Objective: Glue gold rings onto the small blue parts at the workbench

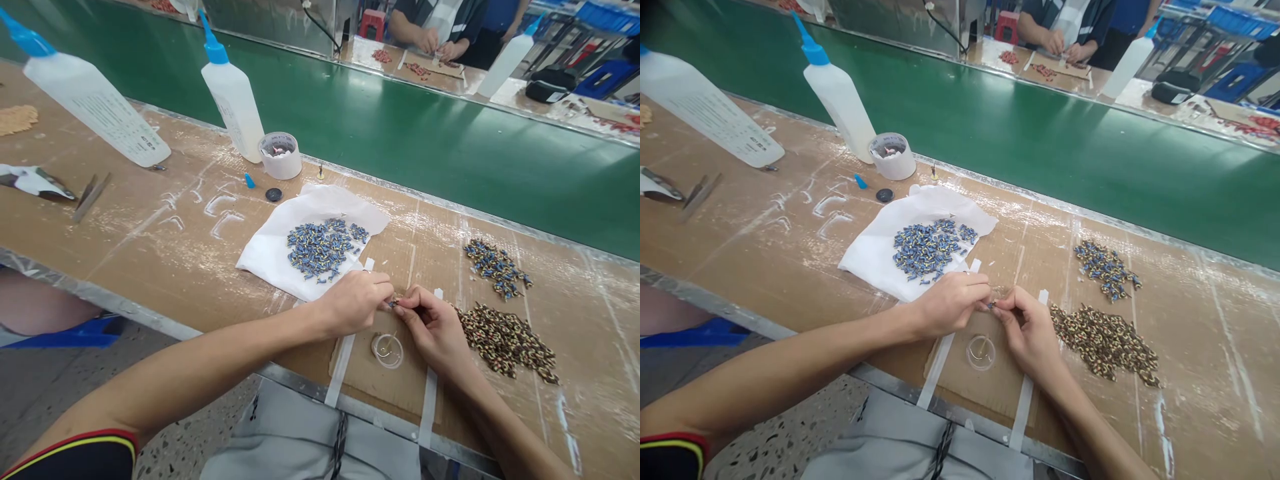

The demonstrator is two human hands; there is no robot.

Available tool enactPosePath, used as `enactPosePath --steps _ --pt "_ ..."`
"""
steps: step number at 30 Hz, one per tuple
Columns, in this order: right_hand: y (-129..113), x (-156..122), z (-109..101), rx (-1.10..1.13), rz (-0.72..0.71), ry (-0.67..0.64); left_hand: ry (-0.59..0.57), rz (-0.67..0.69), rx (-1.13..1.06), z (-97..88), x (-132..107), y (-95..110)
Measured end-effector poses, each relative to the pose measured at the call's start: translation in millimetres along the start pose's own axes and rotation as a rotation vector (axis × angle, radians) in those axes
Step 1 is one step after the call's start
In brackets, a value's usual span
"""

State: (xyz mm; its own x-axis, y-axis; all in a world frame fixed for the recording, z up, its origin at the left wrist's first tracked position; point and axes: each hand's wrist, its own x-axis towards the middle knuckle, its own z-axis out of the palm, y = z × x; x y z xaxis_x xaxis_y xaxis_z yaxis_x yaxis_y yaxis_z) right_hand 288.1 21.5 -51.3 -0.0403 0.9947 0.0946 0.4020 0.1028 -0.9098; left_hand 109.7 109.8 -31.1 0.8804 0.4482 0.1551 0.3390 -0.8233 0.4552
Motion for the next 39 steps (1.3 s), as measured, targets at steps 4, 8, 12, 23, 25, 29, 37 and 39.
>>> enactPosePath --steps 4,8,12,23,25,29,37,39 --pt "-1.3 0.1 2.6 -0.029 -0.014 0.006 0.01 -0.013 -0.078 2.9 -1.3 -1.1" --pt "-1.8 1.1 5.7 0.001 0.018 0.075 0.06 -0.039 -0.138 3.5 0.1 -3.0" --pt "0.1 2.9 4.3 0.153 0.11 0.121 0.057 -0.025 -0.146 0.9 2.7 -6.9" --pt "0.7 4.1 2.1 0.286 0.152 0.169 -0.009 0.01 0.19 -3.4 2.8 -8.3" --pt "0.2 4.7 0.7 0.299 0.184 0.153 -0.009 0.022 0.169 -4.4 3.3 -8.5" --pt "-0.6 5.5 -1.5 0.304 0.246 0.131 -0.015 0.022 0.136 -6.4 3.8 -8.9" --pt "2.7 3.5 -3.5 0.275 0.233 0.099 -0.073 0.039 0.131 -5.9 3.3 -8.4" --pt "2.9 3.8 -4.2 0.277 0.234 0.087 -0.062 0.042 0.127 -5.0 3.1 -8.1"
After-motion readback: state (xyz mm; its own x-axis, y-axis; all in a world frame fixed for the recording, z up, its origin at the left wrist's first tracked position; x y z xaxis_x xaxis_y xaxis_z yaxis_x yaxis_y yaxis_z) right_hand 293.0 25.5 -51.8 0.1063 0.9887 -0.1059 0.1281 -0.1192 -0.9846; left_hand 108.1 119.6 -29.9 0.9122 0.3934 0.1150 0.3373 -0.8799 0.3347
